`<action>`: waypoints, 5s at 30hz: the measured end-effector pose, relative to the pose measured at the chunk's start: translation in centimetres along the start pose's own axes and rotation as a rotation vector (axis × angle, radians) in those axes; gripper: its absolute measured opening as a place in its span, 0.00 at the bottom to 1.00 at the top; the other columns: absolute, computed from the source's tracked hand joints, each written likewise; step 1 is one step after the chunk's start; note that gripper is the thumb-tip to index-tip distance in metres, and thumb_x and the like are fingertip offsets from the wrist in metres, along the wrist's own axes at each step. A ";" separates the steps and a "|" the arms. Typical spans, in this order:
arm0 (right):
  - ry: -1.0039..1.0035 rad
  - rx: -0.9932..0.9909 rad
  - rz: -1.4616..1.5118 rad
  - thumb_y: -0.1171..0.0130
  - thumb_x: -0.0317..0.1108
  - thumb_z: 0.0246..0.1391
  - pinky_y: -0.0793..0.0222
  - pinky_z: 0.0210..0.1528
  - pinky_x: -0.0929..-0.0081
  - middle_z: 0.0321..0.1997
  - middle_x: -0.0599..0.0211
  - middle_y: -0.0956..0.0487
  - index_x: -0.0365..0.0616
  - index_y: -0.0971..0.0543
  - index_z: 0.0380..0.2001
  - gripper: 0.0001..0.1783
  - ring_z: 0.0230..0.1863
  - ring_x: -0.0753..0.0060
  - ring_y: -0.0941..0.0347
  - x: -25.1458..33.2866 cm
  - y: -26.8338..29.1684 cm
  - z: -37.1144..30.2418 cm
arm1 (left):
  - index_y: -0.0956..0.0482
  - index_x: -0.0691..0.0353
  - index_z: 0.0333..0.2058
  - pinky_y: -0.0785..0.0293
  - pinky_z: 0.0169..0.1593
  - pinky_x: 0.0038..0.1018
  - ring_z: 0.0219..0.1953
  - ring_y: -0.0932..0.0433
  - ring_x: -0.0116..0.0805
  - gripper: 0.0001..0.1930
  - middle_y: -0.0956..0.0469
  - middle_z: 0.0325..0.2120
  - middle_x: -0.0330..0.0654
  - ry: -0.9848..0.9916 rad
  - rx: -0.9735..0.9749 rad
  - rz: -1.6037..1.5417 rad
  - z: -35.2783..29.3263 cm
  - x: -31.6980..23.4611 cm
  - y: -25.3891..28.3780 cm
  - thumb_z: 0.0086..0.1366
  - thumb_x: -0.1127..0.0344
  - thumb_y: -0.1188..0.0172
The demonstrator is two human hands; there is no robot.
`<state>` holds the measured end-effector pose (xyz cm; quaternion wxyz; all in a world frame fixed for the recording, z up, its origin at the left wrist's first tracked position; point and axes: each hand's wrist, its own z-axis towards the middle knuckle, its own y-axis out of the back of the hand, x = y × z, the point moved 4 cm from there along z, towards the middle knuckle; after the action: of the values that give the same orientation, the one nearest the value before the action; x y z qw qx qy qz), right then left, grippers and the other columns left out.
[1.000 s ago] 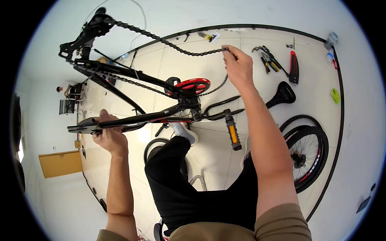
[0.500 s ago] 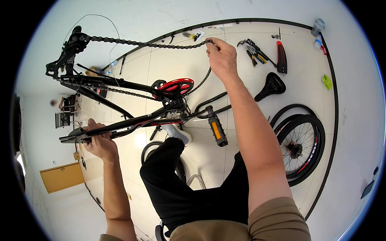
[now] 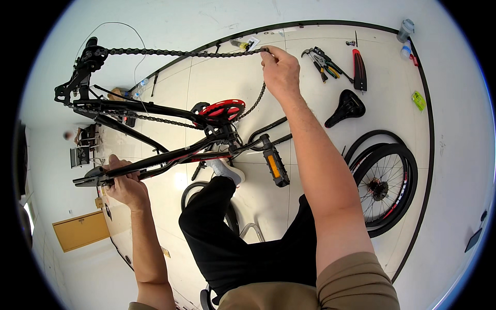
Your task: The person assembles a bicycle by attaching a pedal to the crank arm using a pedal wrench. They rotate the crank to test the pedal and chain movement, then continue tightening the pedal. The bicycle frame is held upside down during the process.
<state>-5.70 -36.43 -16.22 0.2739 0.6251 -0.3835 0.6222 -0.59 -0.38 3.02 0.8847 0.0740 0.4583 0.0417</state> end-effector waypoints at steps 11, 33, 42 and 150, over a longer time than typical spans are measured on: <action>-0.032 -0.008 0.081 0.44 0.35 0.59 0.31 0.31 0.79 0.27 0.66 0.20 0.40 0.17 0.43 0.14 0.26 0.79 0.27 2.4 0.1 -0.8 | 0.37 0.54 0.21 0.50 0.15 0.18 0.11 0.43 0.18 0.17 0.36 0.09 0.33 -0.010 -0.004 -0.013 0.0 0.1 0.0 0.68 0.70 0.42; -0.117 0.133 0.154 0.50 0.35 0.64 0.22 0.31 0.73 0.30 0.71 0.21 0.40 0.21 0.43 0.13 0.32 0.80 0.23 3.9 -2.0 -2.1 | 0.38 0.54 0.21 0.50 0.14 0.18 0.10 0.43 0.18 0.17 0.36 0.09 0.34 -0.017 -0.007 0.006 0.1 0.1 0.1 0.68 0.70 0.42; -0.135 0.174 0.217 0.51 0.36 0.65 0.20 0.32 0.71 0.30 0.68 0.22 0.38 0.22 0.43 0.13 0.33 0.78 0.22 4.1 -2.2 -2.3 | 0.37 0.54 0.22 0.50 0.14 0.18 0.10 0.43 0.18 0.17 0.36 0.09 0.34 -0.012 -0.021 0.011 0.1 0.0 -0.1 0.68 0.70 0.42; -0.099 0.713 -0.134 0.44 0.48 0.62 0.40 0.27 0.80 0.20 0.78 0.32 0.40 0.18 0.39 0.20 0.24 0.83 0.36 3.7 -8.5 -5.5 | 0.39 0.53 0.22 0.54 0.15 0.19 0.11 0.45 0.16 0.17 0.37 0.09 0.33 -0.023 -0.053 0.049 -0.5 -0.3 -0.4 0.69 0.71 0.43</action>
<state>-2.06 -27.71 -11.02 0.0602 0.7343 -0.1136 0.6665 -1.15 -0.75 2.88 0.8903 0.0622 0.4448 0.0745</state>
